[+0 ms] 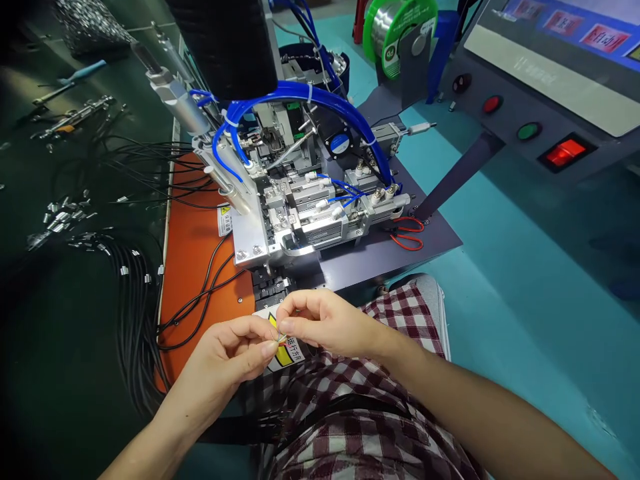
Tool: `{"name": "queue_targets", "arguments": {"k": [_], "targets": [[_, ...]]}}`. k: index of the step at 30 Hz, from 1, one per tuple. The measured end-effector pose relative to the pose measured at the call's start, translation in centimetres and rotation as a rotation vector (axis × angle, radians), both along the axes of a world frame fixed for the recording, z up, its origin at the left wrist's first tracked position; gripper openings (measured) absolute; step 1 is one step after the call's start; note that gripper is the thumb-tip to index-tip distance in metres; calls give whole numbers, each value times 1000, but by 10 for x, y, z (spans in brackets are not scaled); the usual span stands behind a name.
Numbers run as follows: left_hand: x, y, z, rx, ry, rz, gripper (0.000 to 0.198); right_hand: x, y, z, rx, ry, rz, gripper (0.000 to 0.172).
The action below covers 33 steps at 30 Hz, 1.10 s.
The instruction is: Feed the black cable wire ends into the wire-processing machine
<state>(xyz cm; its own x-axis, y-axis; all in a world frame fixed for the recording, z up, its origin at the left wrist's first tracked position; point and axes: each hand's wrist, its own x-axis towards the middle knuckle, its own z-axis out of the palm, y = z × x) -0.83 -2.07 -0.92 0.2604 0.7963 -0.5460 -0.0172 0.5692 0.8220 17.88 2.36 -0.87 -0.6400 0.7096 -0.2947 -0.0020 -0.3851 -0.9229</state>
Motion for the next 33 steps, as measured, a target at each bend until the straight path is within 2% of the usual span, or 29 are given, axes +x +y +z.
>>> {"name": "queue_targets", "arguments": {"k": [4,6,8,10,14,19,24,30,33], "targets": [[1,1,2,-31,-11,-47,26,6,11,8,354,-24,125,10],[2,0,2,1,21,-27,26,6,15,11,542,-84,169,11],[3,-2,2,45,63,17,25,4,17,11,653,-123,173,12],[4,-2,1,81,100,93,25,0,15,8,622,-129,83,12],[4,-1,0,90,86,246,24,-9,3,0,325,-173,-218,11],[4,0,-2,113,82,278,23,-17,-11,-3,180,-220,-277,11],[4,-1,-1,117,30,323,22,-29,-14,2,64,-144,-339,12],[6,0,4,95,-76,373,16,-39,-21,2,101,-148,-407,13],[6,0,5,79,-91,352,17,-38,-24,0,207,-181,-403,13]]}}
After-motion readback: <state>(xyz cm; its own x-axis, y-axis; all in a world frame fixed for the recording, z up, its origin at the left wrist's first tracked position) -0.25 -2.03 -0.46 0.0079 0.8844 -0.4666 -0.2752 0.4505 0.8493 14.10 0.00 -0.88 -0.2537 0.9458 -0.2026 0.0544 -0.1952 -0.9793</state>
